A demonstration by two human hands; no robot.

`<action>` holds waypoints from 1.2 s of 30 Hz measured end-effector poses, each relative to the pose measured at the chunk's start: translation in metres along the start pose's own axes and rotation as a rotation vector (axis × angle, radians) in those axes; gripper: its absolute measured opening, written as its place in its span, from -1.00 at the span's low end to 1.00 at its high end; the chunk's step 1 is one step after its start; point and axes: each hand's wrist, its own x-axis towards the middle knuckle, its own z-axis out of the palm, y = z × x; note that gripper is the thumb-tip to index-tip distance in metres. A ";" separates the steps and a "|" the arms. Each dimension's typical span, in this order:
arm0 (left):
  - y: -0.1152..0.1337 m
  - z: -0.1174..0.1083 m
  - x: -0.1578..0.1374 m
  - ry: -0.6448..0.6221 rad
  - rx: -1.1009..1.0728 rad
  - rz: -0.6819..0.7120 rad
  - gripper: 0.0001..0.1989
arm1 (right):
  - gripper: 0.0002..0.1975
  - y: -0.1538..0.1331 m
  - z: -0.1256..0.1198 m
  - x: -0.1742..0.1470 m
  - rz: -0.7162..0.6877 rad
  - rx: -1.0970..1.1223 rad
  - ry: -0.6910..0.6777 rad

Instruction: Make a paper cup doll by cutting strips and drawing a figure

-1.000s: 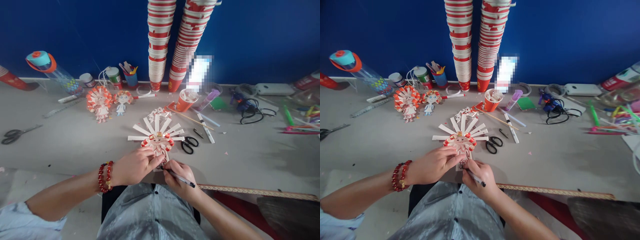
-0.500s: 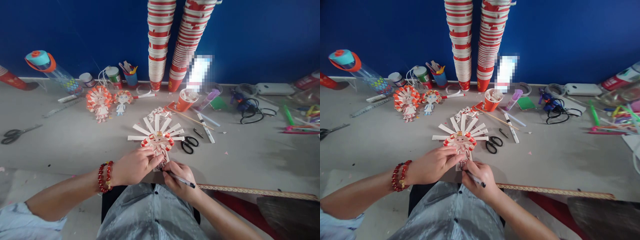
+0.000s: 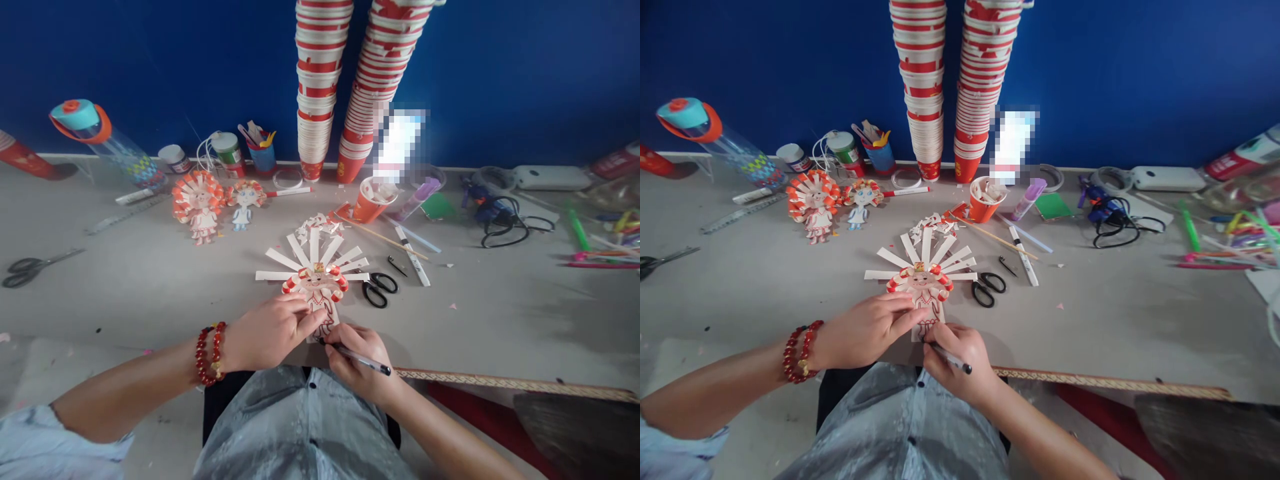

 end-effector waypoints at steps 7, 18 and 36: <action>0.000 0.000 0.000 0.023 -0.022 0.005 -0.63 | -0.89 0.000 -0.001 0.000 0.020 -0.006 -0.005; 0.000 0.000 0.000 0.043 -0.034 0.014 -0.62 | -0.89 -0.002 -0.003 -0.001 0.050 0.017 0.048; 0.008 0.005 -0.002 0.046 0.089 0.104 -0.78 | -0.79 -0.001 -0.012 0.000 -0.011 -0.147 0.077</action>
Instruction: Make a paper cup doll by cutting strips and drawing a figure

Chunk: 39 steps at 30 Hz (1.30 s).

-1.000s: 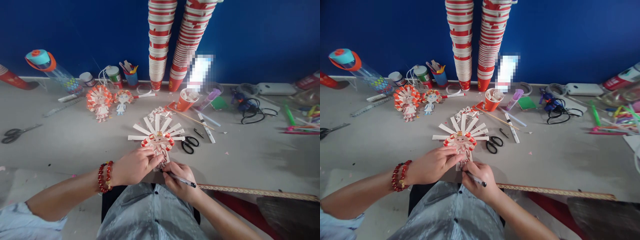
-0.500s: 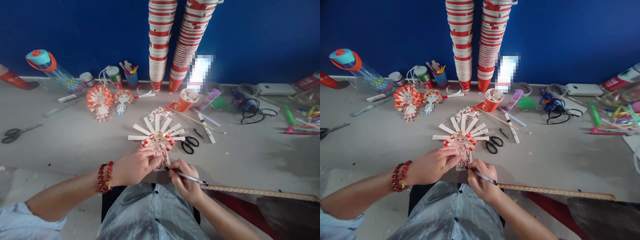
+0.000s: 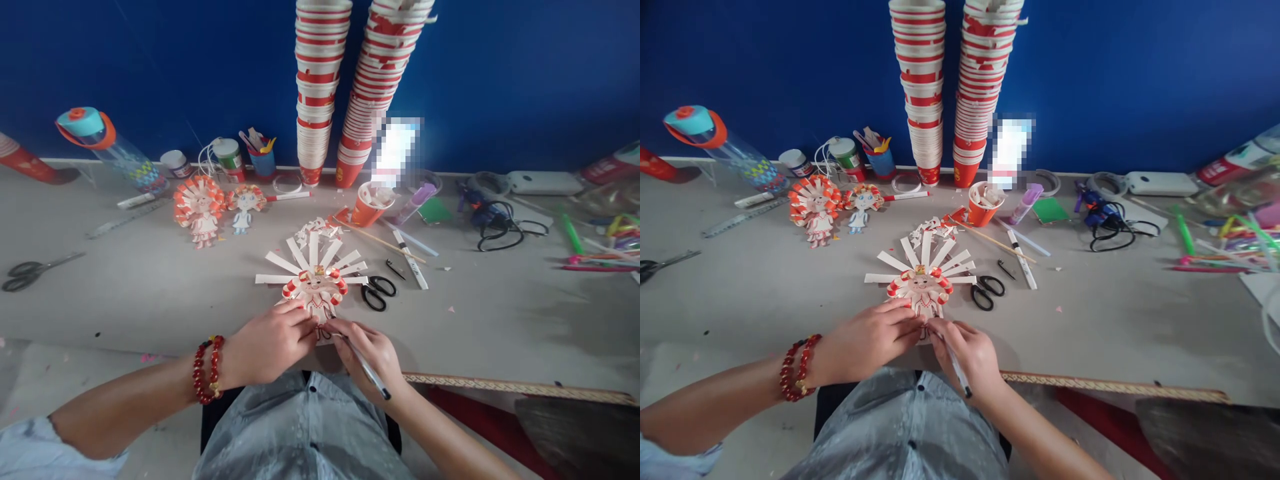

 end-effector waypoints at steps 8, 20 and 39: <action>0.019 0.004 -0.002 -0.052 0.058 -0.126 -0.70 | -0.81 0.002 0.005 -0.004 -0.024 -0.124 -0.043; 0.030 0.008 -0.008 -0.220 0.129 -0.195 -0.45 | -0.81 0.004 0.004 -0.003 -0.050 -0.111 -0.057; 0.030 0.028 -0.005 0.084 -0.017 -0.201 -0.62 | -0.75 0.005 -0.010 0.011 -0.064 0.021 -0.104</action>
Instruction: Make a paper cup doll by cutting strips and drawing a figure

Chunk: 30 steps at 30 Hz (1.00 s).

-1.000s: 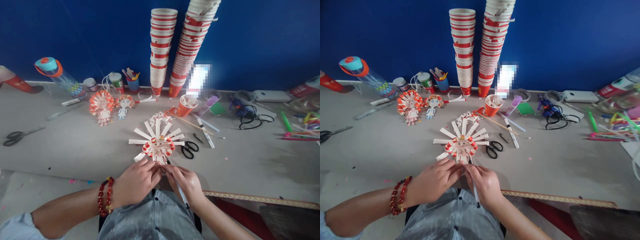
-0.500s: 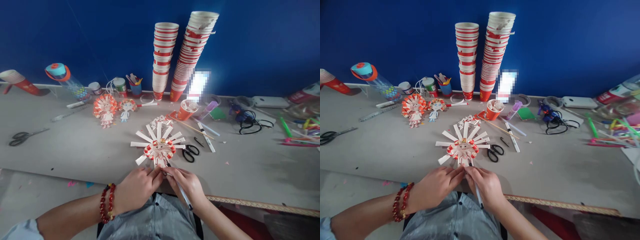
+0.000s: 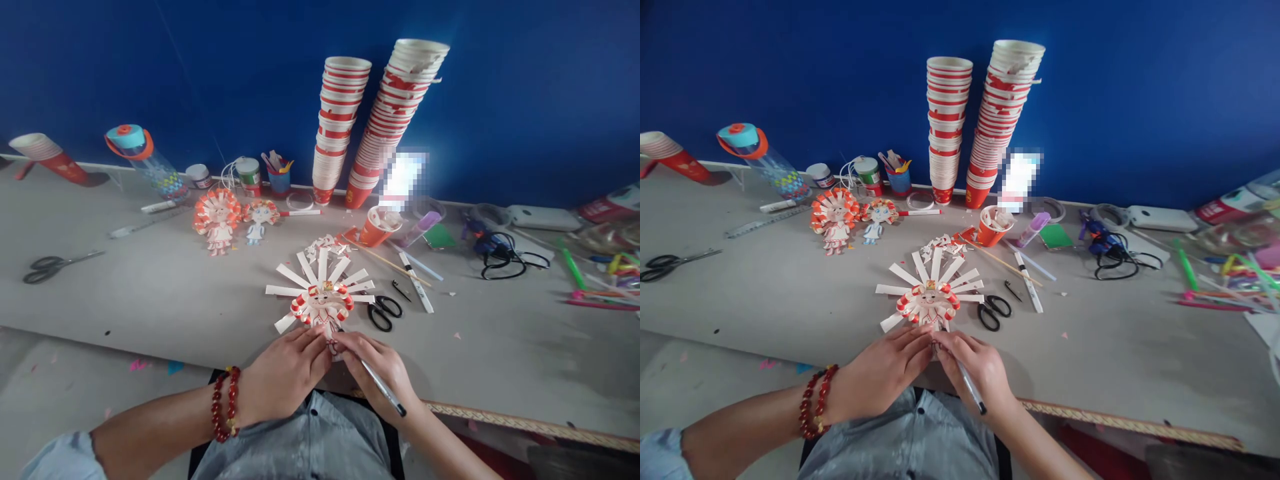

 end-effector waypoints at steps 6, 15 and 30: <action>-0.002 -0.002 0.004 0.005 -0.037 -0.003 -0.66 | -0.74 0.003 0.005 0.007 -0.060 -0.024 0.073; -0.006 0.003 -0.002 -0.034 0.056 0.043 -0.57 | -0.69 0.012 0.011 -0.003 -0.188 -0.309 0.017; -0.005 0.006 -0.004 -0.015 0.052 0.019 -0.56 | -0.65 0.013 0.013 -0.008 -0.179 -0.317 0.010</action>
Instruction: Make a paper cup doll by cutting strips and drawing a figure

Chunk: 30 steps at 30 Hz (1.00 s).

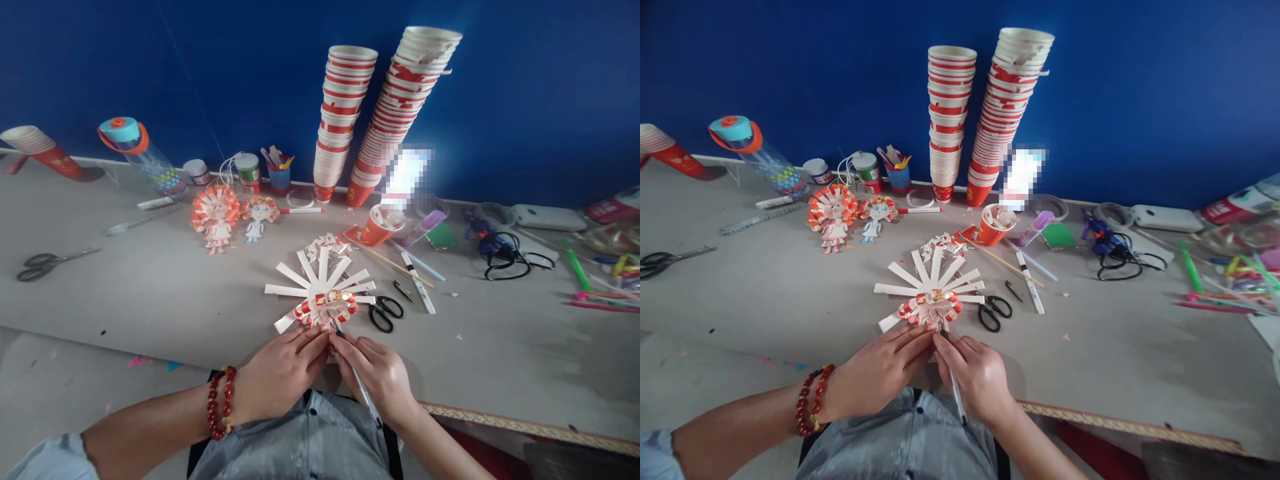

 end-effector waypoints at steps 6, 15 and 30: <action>-0.001 0.000 0.000 -0.028 -0.026 -0.010 -0.57 | -0.66 -0.001 -0.001 -0.001 0.009 0.006 -0.004; -0.001 -0.002 0.002 -0.036 -0.030 -0.004 -0.57 | -0.68 0.000 0.001 -0.002 0.020 -0.001 -0.012; 0.004 -0.004 0.004 0.001 -0.009 -0.028 -0.60 | -0.66 -0.002 -0.008 0.014 0.082 0.115 0.036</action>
